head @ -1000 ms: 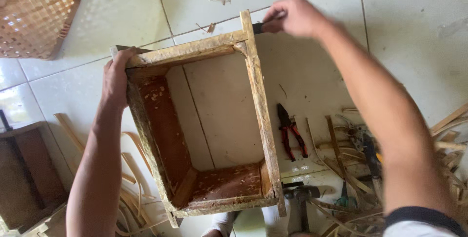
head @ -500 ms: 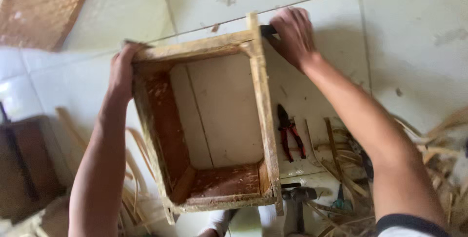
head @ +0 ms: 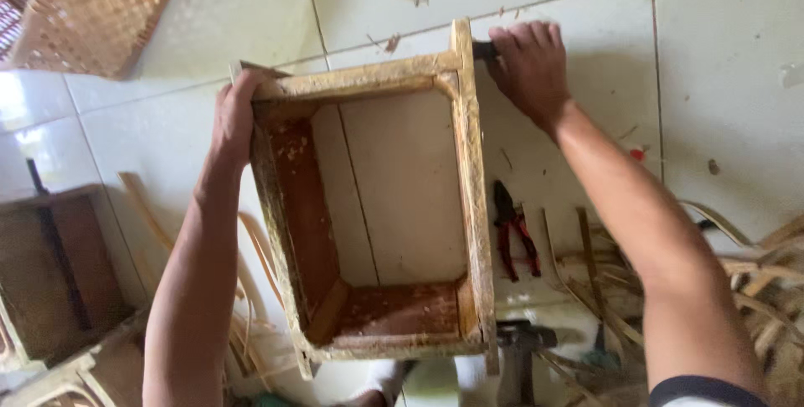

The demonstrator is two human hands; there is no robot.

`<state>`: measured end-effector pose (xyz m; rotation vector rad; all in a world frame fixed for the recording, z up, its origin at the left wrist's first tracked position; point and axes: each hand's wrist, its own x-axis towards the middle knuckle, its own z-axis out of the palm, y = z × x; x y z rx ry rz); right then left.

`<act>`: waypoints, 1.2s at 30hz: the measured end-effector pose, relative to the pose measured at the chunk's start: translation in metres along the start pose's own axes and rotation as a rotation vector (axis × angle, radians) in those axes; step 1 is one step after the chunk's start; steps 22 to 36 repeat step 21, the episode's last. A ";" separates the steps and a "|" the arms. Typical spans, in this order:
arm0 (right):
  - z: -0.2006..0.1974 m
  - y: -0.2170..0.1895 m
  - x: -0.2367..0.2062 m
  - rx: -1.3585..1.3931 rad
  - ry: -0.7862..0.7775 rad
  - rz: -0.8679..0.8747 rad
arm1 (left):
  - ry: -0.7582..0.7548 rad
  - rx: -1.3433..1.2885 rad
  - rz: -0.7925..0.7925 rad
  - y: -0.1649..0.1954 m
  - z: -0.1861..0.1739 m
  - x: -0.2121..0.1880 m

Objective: The person sits on the floor and squeezes glue from a bottle along the rim and strips of a woven bamboo basket held in a wooden frame. They then fit the basket into the frame, press the strips into place, and use a hammer to tap the frame edges to secure the basket.

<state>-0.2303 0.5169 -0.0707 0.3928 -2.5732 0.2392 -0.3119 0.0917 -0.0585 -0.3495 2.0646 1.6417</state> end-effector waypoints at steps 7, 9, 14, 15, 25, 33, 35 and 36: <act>-0.005 0.026 0.047 0.490 -1.240 0.628 | -0.021 -0.046 0.021 -0.001 -0.001 -0.001; -0.006 0.032 0.034 0.434 -0.918 0.537 | 0.040 -0.076 0.006 -0.001 0.007 -0.001; 0.014 0.009 -0.037 0.013 -0.210 0.084 | -0.001 -0.109 -0.054 -0.010 -0.008 -0.005; 0.018 0.014 -0.033 0.106 -0.286 0.133 | 0.016 -0.110 -0.087 -0.011 -0.009 -0.006; 0.009 0.050 0.025 0.517 -1.098 0.493 | -0.101 -0.113 -0.045 -0.023 -0.024 0.010; 0.009 0.050 0.025 0.517 -1.098 0.493 | -0.101 -0.113 -0.045 -0.023 -0.024 0.010; 0.009 0.050 0.025 0.517 -1.098 0.493 | -0.101 -0.113 -0.045 -0.023 -0.024 0.010; 0.009 0.050 0.025 0.517 -1.098 0.493 | -0.101 -0.113 -0.045 -0.023 -0.024 0.010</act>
